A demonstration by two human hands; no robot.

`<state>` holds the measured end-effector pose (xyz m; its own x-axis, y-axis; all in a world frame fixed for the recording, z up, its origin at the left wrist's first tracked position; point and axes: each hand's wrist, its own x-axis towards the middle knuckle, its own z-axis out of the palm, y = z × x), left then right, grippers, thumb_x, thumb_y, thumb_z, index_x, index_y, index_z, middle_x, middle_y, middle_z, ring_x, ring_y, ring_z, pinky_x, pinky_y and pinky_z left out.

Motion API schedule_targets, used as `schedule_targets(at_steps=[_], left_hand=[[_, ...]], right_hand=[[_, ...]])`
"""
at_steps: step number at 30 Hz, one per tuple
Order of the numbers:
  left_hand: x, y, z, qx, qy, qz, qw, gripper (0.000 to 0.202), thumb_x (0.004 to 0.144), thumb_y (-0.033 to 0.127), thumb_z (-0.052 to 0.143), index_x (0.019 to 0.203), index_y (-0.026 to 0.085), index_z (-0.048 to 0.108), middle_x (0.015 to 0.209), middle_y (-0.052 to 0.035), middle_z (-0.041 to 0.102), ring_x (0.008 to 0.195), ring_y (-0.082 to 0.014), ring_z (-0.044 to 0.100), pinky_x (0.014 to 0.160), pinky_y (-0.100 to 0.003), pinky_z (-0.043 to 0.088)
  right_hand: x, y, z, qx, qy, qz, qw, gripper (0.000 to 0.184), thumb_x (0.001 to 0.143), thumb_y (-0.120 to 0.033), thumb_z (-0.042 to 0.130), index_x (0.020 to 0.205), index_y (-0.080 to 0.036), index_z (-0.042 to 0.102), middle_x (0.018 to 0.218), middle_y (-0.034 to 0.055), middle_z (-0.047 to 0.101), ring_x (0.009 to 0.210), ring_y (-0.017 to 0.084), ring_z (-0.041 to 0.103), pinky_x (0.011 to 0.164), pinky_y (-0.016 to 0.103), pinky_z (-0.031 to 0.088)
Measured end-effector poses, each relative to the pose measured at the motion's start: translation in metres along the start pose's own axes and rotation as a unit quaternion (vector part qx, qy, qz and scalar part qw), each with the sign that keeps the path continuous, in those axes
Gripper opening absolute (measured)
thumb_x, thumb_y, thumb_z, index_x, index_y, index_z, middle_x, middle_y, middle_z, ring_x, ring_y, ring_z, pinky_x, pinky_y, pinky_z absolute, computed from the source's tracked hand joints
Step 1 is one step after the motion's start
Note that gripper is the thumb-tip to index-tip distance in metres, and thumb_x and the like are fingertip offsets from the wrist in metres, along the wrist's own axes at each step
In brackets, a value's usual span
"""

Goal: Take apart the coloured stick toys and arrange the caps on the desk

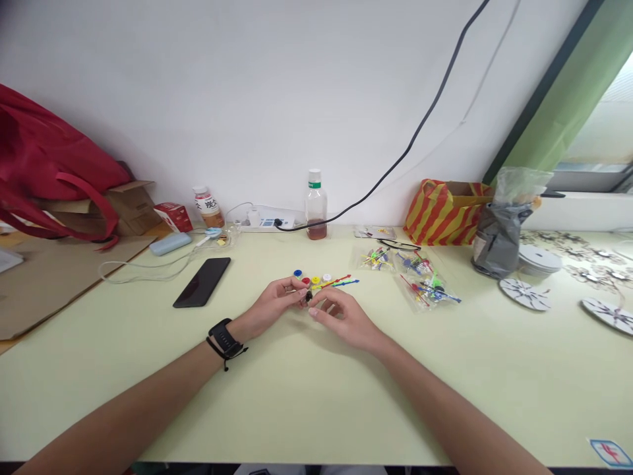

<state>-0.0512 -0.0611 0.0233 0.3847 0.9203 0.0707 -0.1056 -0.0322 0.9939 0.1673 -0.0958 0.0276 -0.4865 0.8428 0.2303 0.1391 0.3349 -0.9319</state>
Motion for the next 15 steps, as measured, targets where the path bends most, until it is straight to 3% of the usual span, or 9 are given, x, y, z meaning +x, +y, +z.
schedule_targets(at_steps=[4,8,13,15], left_hand=[[-0.0001,0.0004,0.0004,0.007,0.003,-0.002,1.000,0.032,0.080,0.043,0.083,0.089,0.014,0.072,0.105,-0.0077,0.070,0.077,-0.0131,0.063,0.077,-0.029,0.052],[-0.0004,0.0015,0.0012,0.000,0.007,-0.004,1.000,0.033,0.079,0.044,0.084,0.087,0.014,0.071,0.098,-0.0060,0.070,0.075,-0.0134,0.064,0.076,-0.030,0.053],[-0.0004,0.0016,0.0019,-0.006,0.011,-0.013,1.000,0.034,0.078,0.044,0.085,0.086,0.014,0.071,0.088,-0.0044,0.069,0.076,-0.0153,0.066,0.075,-0.030,0.052],[-0.0005,0.0012,0.0020,-0.006,0.009,-0.015,1.000,0.034,0.078,0.044,0.085,0.087,0.014,0.071,0.089,-0.0044,0.069,0.076,-0.0155,0.067,0.075,-0.030,0.053]], right_hand=[[-0.0012,0.0029,0.0010,-0.022,-0.004,-0.001,1.000,0.021,0.095,-0.044,0.067,0.104,-0.025,0.070,0.118,0.0076,0.066,0.094,0.021,0.064,0.078,0.033,0.052],[-0.0004,0.0033,0.0017,0.001,0.018,0.006,1.000,0.024,0.094,-0.043,0.068,0.110,-0.025,0.067,0.109,0.0053,0.065,0.082,0.017,0.062,0.075,0.033,0.051],[0.0024,0.0013,0.0031,0.135,0.116,0.092,0.980,0.067,0.088,-0.046,0.074,0.145,-0.031,0.043,0.096,-0.0010,0.060,0.064,0.013,0.051,0.063,0.030,0.045],[0.0029,0.0003,0.0030,0.170,0.147,0.143,0.964,0.064,0.086,-0.047,0.075,0.141,-0.030,0.048,0.093,-0.0013,0.061,0.060,0.012,0.047,0.059,0.028,0.041]])
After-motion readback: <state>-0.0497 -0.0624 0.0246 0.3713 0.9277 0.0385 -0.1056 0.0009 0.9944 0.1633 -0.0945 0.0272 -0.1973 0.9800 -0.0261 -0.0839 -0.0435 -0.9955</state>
